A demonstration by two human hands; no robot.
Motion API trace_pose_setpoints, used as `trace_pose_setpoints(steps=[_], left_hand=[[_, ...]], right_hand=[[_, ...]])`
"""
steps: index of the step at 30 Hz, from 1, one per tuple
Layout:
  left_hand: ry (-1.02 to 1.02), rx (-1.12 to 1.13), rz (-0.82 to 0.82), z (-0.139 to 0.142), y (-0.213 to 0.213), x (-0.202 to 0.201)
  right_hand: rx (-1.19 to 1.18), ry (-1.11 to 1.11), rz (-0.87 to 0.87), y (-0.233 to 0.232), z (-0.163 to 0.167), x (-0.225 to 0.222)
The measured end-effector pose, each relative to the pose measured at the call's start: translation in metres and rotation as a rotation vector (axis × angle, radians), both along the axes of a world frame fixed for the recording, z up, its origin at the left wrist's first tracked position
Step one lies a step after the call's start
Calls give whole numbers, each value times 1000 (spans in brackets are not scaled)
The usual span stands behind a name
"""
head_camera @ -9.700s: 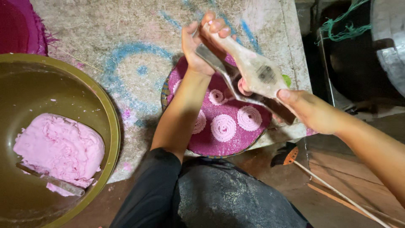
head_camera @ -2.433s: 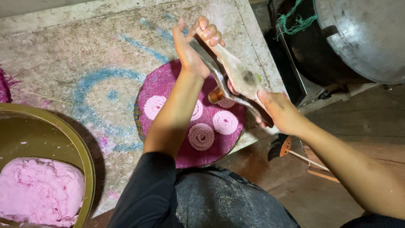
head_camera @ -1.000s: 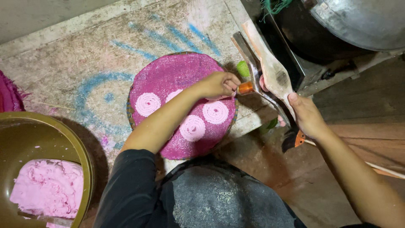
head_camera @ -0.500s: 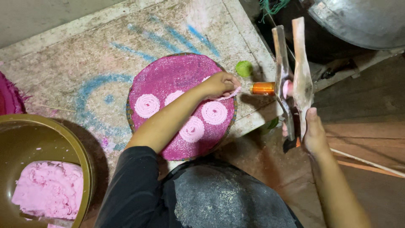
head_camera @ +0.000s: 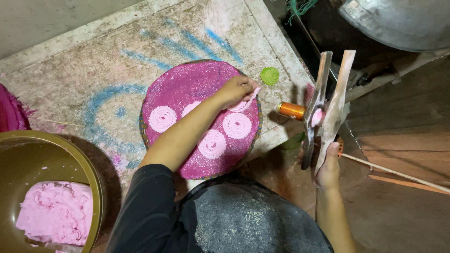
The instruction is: The person loads pink paste from a bowl into a hand-held wooden extruder tool, then squeezes rosette shapes one at a time onto round pink boards, building up rows of rosettes. Earlier they lift a finished decorated board and tie it with green string.
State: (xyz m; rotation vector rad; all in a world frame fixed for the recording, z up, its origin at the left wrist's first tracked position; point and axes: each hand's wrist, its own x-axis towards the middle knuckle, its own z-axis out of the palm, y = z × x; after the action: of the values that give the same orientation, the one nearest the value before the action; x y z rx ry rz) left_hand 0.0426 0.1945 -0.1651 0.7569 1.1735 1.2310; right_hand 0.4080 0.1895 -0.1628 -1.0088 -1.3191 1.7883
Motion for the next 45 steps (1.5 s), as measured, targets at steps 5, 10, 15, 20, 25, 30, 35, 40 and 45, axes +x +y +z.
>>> trace_pose_setpoints(steps=[5, 10, 15, 20, 25, 30, 35, 40, 45], left_hand=[[146, -97, 18, 5, -6, -10], [91, 95, 21, 5, -3, -10], [580, 72, 91, 2, 0, -11], [856, 146, 155, 4, -7, -15], [938, 135, 200, 8, -10, -23], [597, 105, 337, 23, -39, -72], [467, 238, 621, 77, -191, -165], [1281, -159, 1049, 110, -403, -164], [1434, -1047, 497, 73, -463, -112]], right_hand=[[-3, 14, -8, -6, -6, 5], [-4, -1, -51, -8, -5, 4], [6, 12, -45, -11, -3, 0], [21, 19, -42, -13, 2, 0], [32, 14, -15, -11, 5, -1], [42, 29, -17, -6, 4, -3], [81, 105, 9, 4, 4, 2], [94, 163, 94, 21, 3, -6], [48, 145, 137, 45, 10, -37]])
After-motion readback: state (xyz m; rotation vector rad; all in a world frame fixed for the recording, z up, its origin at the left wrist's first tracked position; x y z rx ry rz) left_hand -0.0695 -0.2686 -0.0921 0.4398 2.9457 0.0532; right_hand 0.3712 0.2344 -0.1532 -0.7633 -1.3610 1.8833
